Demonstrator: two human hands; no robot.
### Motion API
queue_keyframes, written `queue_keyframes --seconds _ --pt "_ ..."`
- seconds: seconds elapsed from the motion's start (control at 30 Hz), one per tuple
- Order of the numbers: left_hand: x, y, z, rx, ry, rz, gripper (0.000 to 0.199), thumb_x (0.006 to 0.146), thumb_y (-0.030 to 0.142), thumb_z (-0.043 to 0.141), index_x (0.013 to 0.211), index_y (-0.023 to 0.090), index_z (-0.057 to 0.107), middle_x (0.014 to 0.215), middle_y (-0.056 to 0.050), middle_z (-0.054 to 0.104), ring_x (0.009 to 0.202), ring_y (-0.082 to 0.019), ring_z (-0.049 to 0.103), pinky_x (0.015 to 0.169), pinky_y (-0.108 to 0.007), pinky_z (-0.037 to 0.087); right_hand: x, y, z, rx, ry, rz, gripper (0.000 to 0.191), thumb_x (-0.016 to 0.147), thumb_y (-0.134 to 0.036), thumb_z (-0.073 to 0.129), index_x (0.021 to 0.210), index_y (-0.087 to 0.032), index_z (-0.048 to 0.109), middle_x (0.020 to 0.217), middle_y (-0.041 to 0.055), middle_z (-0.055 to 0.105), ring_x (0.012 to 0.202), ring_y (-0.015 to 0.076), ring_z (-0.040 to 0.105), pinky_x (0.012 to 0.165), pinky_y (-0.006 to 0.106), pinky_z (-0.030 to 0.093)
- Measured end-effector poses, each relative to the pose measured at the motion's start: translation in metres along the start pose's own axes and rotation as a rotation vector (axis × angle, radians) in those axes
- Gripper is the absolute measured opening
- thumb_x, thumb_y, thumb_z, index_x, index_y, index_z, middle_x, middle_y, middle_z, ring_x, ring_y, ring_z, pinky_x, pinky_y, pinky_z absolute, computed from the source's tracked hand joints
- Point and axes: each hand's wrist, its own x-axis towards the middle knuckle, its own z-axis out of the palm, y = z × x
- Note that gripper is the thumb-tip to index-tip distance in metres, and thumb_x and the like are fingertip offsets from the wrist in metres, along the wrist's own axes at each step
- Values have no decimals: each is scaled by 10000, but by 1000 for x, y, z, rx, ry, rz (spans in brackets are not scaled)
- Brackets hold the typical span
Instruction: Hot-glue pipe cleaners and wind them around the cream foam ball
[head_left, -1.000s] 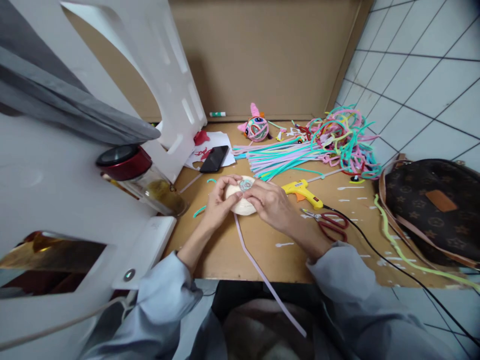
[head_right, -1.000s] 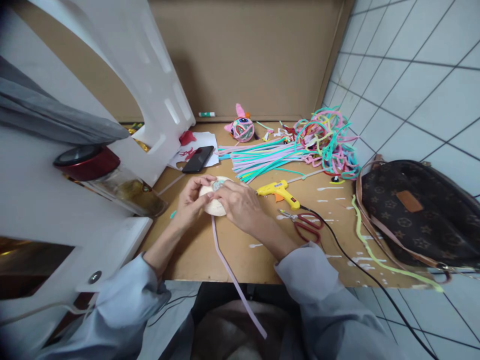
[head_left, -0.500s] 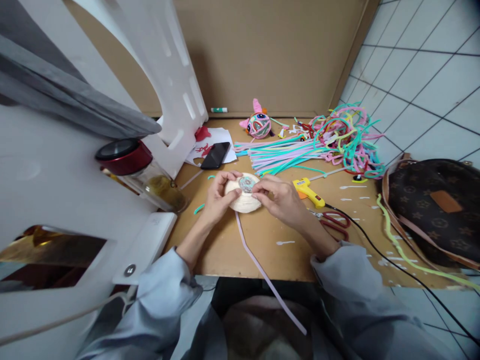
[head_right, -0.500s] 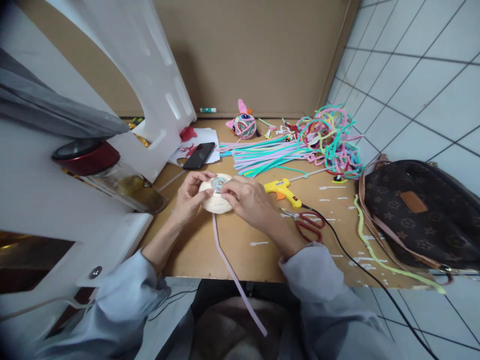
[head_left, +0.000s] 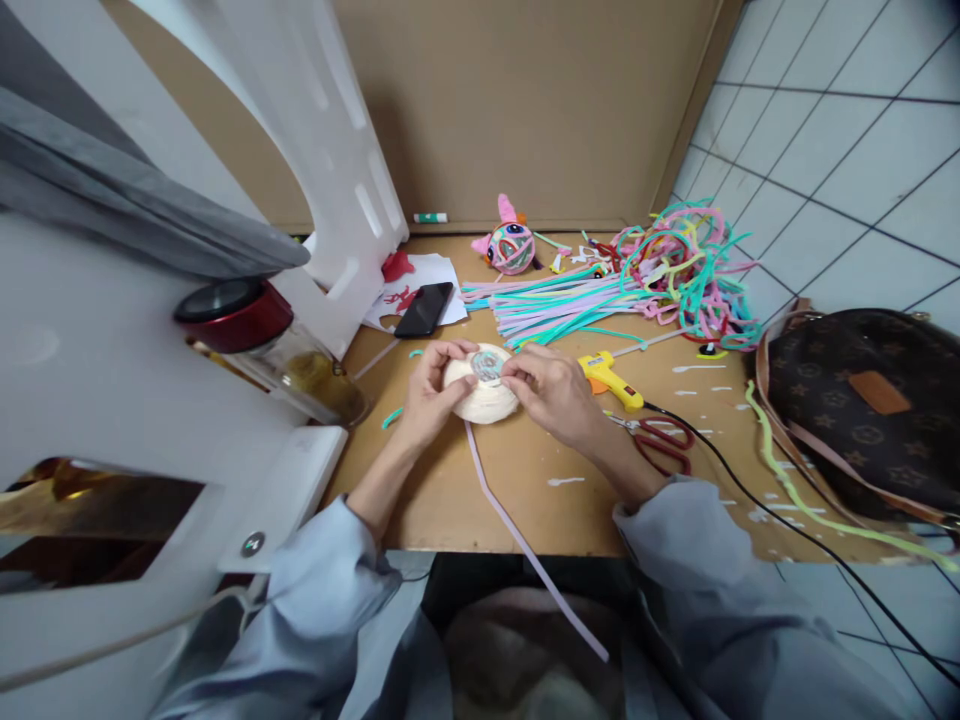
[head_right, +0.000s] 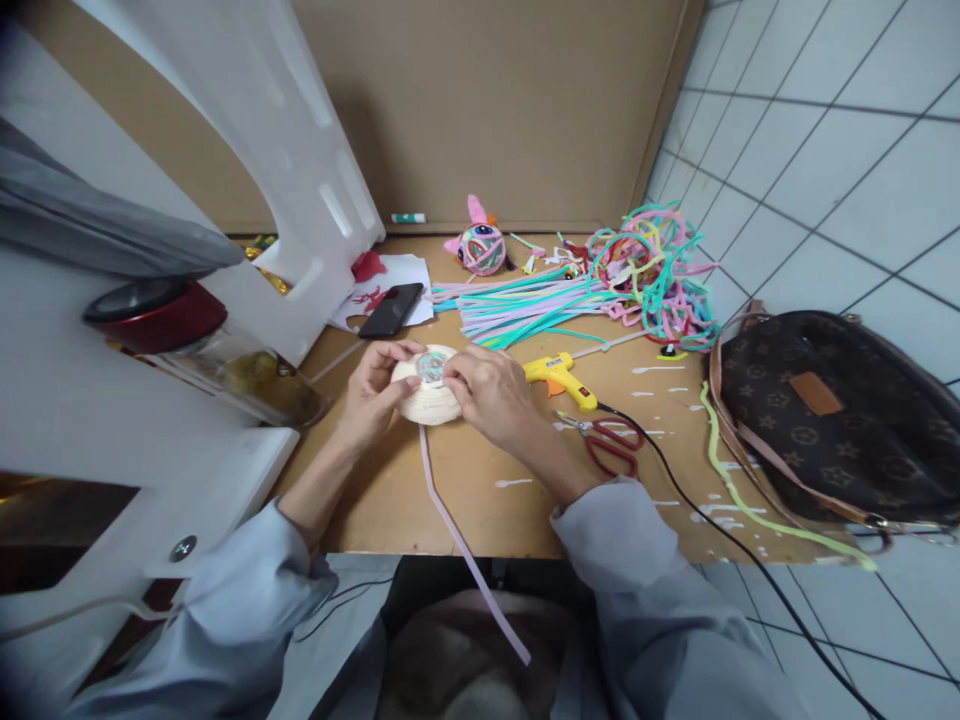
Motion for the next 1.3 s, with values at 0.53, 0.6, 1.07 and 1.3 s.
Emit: queue_keyframes --seconds 0.53,0.6,1.07,1.3 --pt "1 -3 -4 7 -49 30 353 736 349 830 923 217 561 1129 -74 684 1052 -198 641 920 -326 522 2 3 1 228 -18 182 130 748 -50 670 736 -178 685 735 -24 604 675 114 541 672 249 392" --pt "1 -3 -4 15 -53 31 355 735 353 830 922 217 560 1135 -80 687 1056 -205 643 929 -342 526 2 4 2 262 -10 217 129 725 -48 678 719 -177 685 716 -35 594 642 100 521 648 238 393" --pt "2 -2 -7 -15 -67 6 375 732 343 839 945 215 557 1149 -82 688 1070 -205 654 953 -346 529 -1 4 15 423 46 249 93 715 -75 670 716 -167 661 718 -40 573 628 88 503 594 223 398" --pt "2 -4 -7 -45 -66 6 390 734 353 846 966 224 560 1159 -76 678 1069 -199 653 953 -337 529 -2 5 17 455 72 248 79 720 -104 668 743 -179 666 726 -39 569 629 93 501 592 226 402"
